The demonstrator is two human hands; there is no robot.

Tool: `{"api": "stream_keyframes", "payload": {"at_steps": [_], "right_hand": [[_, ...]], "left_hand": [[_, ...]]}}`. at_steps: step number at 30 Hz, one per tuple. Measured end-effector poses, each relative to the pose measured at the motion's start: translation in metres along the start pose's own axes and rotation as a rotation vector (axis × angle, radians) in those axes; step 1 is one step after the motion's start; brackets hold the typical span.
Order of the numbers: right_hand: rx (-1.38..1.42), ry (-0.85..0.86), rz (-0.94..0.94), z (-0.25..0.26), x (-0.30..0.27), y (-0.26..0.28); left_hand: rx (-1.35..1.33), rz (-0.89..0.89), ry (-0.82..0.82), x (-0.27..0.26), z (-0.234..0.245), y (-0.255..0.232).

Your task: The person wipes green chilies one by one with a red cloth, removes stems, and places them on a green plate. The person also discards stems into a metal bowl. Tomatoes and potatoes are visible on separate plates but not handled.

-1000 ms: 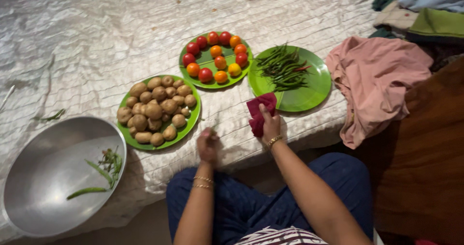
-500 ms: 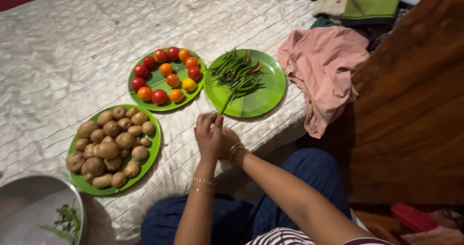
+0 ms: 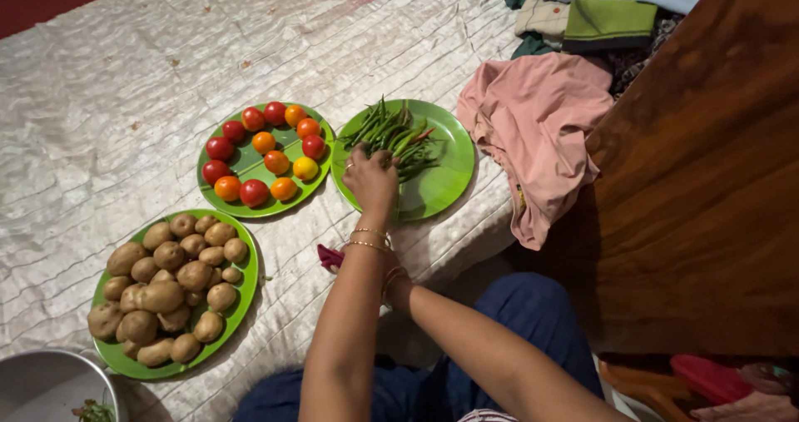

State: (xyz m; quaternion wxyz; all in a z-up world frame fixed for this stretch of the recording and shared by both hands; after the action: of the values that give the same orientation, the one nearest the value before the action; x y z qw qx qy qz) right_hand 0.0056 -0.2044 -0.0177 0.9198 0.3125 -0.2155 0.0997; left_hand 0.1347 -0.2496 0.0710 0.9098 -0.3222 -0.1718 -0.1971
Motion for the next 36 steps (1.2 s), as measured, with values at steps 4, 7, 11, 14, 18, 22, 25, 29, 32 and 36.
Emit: {"api": "stream_keyframes", "payload": {"at_steps": [4, 7, 11, 14, 18, 22, 25, 29, 32, 36], "right_hand": [[-0.001, 0.007, 0.008, -0.001, 0.0, -0.003], [0.002, 0.005, 0.012, -0.003, 0.002, -0.005], [0.006, 0.012, 0.012, -0.006, 0.001, -0.005], [0.004, 0.01, 0.015, -0.006, 0.001, -0.005], [0.0, 0.003, 0.014, -0.006, 0.003, -0.006], [0.002, 0.006, 0.014, -0.008, 0.003, -0.004], [-0.01, 0.005, 0.007, -0.007, 0.005, -0.005], [-0.014, -0.004, -0.012, -0.002, 0.015, 0.001], [0.015, -0.028, -0.039, 0.007, 0.022, 0.009], [0.093, -0.07, -0.127, 0.017, 0.026, 0.02]], "left_hand": [[0.04, 0.014, 0.007, 0.0, -0.014, 0.012], [0.049, 0.03, 0.024, -0.001, -0.019, 0.017], [0.078, 0.054, 0.035, -0.003, -0.024, 0.021], [0.11, 0.061, 0.052, -0.003, -0.026, 0.022], [0.118, 0.07, 0.059, -0.003, -0.026, 0.021], [0.096, 0.068, 0.049, -0.004, -0.019, 0.018], [-0.013, 0.029, -0.021, -0.007, -0.001, 0.014], [-0.245, -0.121, -0.259, -0.044, 0.054, 0.02], [-0.245, -0.093, -0.301, -0.104, 0.116, 0.058], [0.041, 0.056, -0.44, -0.163, 0.206, 0.138]]}}
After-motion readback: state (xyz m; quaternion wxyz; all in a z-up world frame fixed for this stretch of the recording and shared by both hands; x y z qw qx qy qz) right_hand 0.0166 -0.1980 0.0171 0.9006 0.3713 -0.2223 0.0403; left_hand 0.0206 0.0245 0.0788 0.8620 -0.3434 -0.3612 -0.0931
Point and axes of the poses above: each hand's wrist, its own x-axis towards the middle knuckle, its own z-axis out of the back of the hand, y = z × x, the point moved 2 cm from there along x, towards the middle knuckle, and after that the axes turned 6 degrees about x, right-handed, at the moved point
